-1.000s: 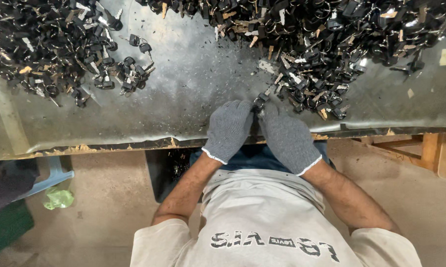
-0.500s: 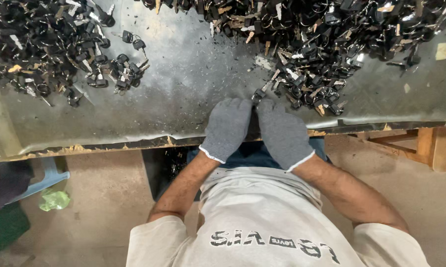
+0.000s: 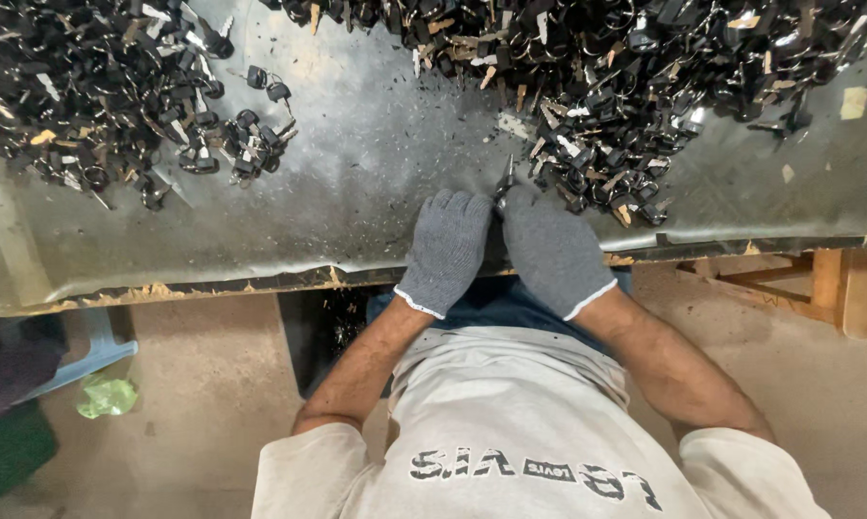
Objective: The person sits at a workbench covered with a large pile of small black plastic components and, wearing gray gloves, picks up the parts one at a time, fits or presses them together by hand, and sets the completed piece back on the table, repeating this handling throughout the episode.
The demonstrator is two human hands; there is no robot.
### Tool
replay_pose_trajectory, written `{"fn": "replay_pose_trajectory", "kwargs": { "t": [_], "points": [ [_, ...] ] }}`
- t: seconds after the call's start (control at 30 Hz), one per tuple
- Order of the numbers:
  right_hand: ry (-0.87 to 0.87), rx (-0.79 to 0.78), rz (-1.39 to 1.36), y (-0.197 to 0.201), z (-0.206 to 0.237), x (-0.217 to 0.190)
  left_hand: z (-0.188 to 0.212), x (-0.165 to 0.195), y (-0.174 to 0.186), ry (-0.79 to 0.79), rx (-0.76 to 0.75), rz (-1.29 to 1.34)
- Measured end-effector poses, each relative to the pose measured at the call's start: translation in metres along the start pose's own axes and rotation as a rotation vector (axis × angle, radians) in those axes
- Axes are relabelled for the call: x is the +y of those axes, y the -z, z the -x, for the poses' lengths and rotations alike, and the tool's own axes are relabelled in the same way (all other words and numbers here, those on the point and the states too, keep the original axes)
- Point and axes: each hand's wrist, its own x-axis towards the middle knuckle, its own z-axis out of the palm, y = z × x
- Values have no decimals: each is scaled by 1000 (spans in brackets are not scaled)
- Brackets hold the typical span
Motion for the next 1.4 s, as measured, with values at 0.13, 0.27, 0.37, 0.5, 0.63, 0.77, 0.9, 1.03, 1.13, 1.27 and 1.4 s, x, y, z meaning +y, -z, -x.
{"fn": "replay_pose_trajectory", "kwargs": {
  "t": [0.13, 0.27, 0.37, 0.5, 0.63, 0.77, 0.9, 1.03, 1.13, 1.27, 1.4],
  "points": [
    [1, 14, -49, -2, 2, 15, -2, -3, 3, 53, 116, 140],
    [38, 78, 248, -12, 9, -1, 4, -1, 5, 61, 29, 209],
    [-4, -23, 235, -10, 2, -4, 5, -1, 6, 40, 16, 133],
    [41, -206, -446, 1, -16, 17, 4, 1, 10, 145, 62, 194],
    [-115, -111, -151, -2, -5, 17, 4, 11, 15, 128, 130, 61],
    [45, 25, 23, -2, 19, 11, 3, 15, 18, 125, 130, 42],
    [127, 100, 75, -5, 21, 8, 1, 11, 17, 123, 98, 87],
    [17, -38, 33, -9, 13, 7, 4, 15, 16, 54, 93, 69],
    [3, -102, -118, -10, 12, 7, 6, 18, 17, 57, 118, 58],
    [-29, 2, 70, -6, 11, 9, 1, 16, 19, 36, 123, 81],
    [-27, -106, -35, -1, 9, 14, -2, 15, 30, 36, 181, 93]
  ]
}}
